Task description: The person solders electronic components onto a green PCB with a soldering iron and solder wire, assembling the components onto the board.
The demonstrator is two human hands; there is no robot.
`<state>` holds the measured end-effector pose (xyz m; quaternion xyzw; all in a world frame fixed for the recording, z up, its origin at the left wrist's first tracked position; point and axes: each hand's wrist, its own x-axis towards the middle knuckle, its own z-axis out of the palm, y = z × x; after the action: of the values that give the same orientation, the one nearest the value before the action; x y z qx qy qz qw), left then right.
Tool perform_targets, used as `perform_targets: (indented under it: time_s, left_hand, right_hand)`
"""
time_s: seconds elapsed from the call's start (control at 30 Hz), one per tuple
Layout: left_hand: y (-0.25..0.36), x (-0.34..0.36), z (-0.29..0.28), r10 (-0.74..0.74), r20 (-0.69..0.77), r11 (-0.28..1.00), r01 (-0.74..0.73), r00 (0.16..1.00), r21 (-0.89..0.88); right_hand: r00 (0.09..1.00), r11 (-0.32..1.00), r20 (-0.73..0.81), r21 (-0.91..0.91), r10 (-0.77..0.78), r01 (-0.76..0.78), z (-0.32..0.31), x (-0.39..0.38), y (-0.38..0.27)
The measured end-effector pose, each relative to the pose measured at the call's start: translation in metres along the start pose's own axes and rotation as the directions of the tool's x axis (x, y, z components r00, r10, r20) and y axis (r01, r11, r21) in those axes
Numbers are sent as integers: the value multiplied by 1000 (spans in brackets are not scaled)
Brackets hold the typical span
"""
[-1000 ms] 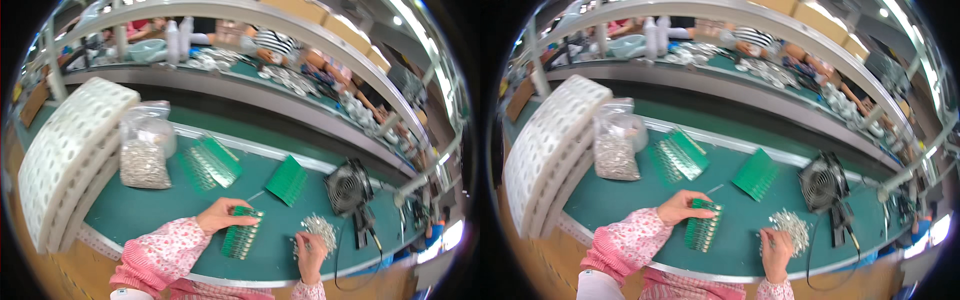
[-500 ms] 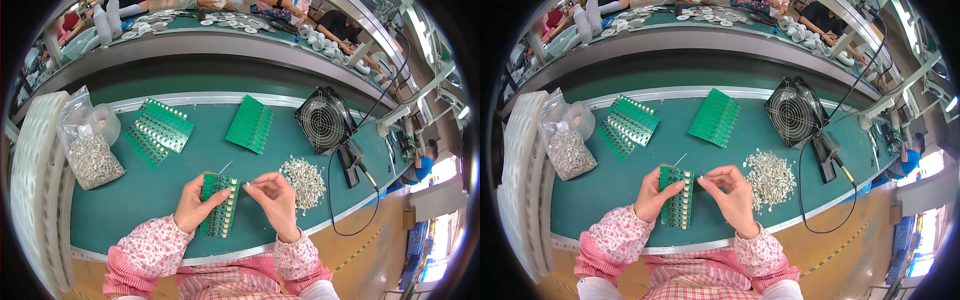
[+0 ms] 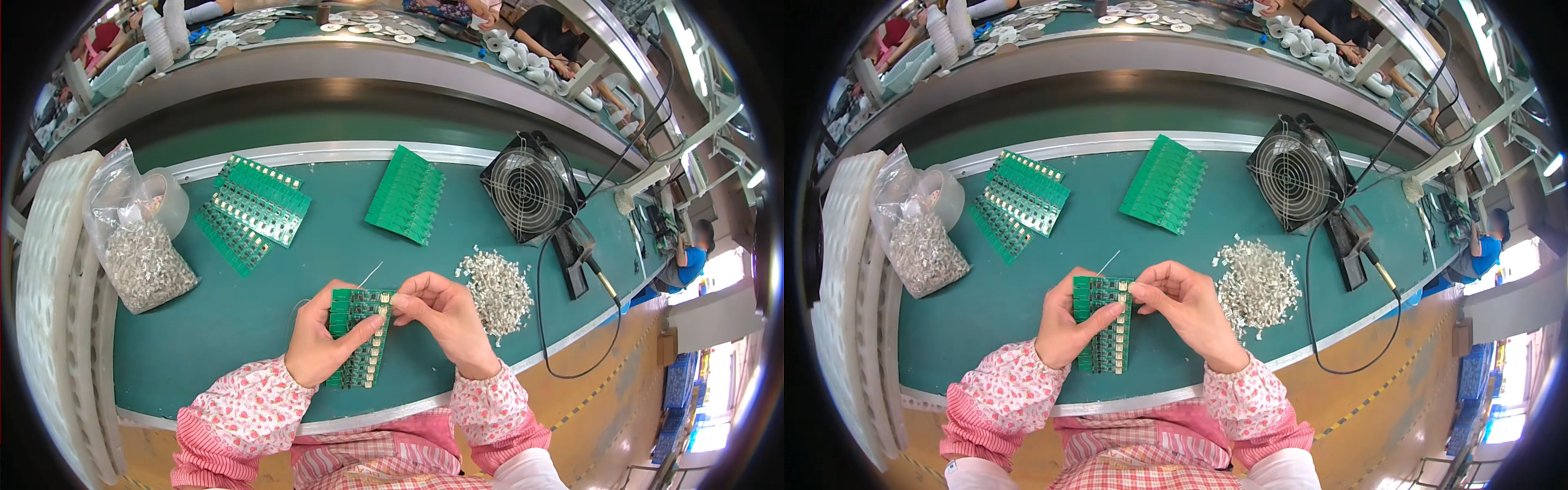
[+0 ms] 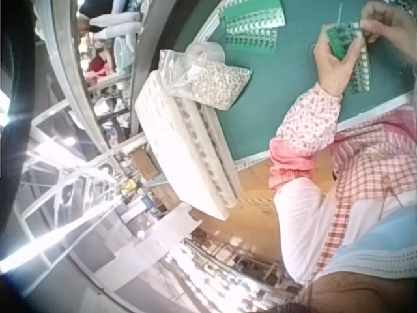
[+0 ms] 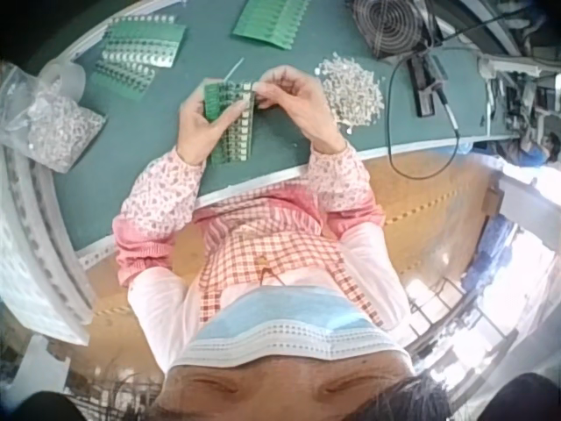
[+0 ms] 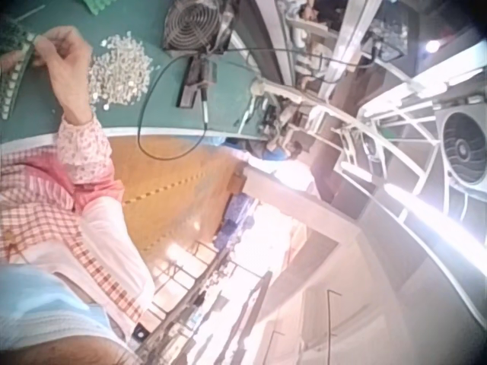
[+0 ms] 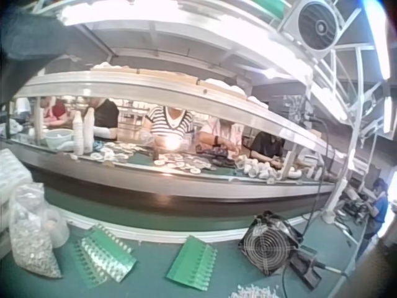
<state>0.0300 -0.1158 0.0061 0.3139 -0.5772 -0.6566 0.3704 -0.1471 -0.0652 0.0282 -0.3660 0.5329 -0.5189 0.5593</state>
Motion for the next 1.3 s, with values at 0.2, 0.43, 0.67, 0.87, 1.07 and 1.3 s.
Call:
perform_targets:
  time_s: [0.2,0.43,0.67,0.87,1.07,1.3]
  left_hand:
    - [2,-3,1,-59,36,998,59,998,-12]
    - [-7,-10,7,-41,88,999,43,995,-20]
    - [-9,-4,6,-10,140,999,6,990,32]
    - [-6,-5,10,26,141,999,-31,990,36]
    - [1,-11,10,117,144,973,-142,983,182]
    - [5,-12,8,83,173,989,-102,981,103]
  right_hand:
    - [994,996,100,-88,36,-27,-10,1,-13]
    - [995,968,72,-238,-65,81,-8,-8,0]
    - [990,981,26,-135,-139,141,-4,-6,13]
    - [992,992,-30,33,-124,125,-1,-20,9]
    - [985,988,-87,12,-152,154,2,-33,14]
    - [985,986,-45,-26,-168,167,6,-35,11]
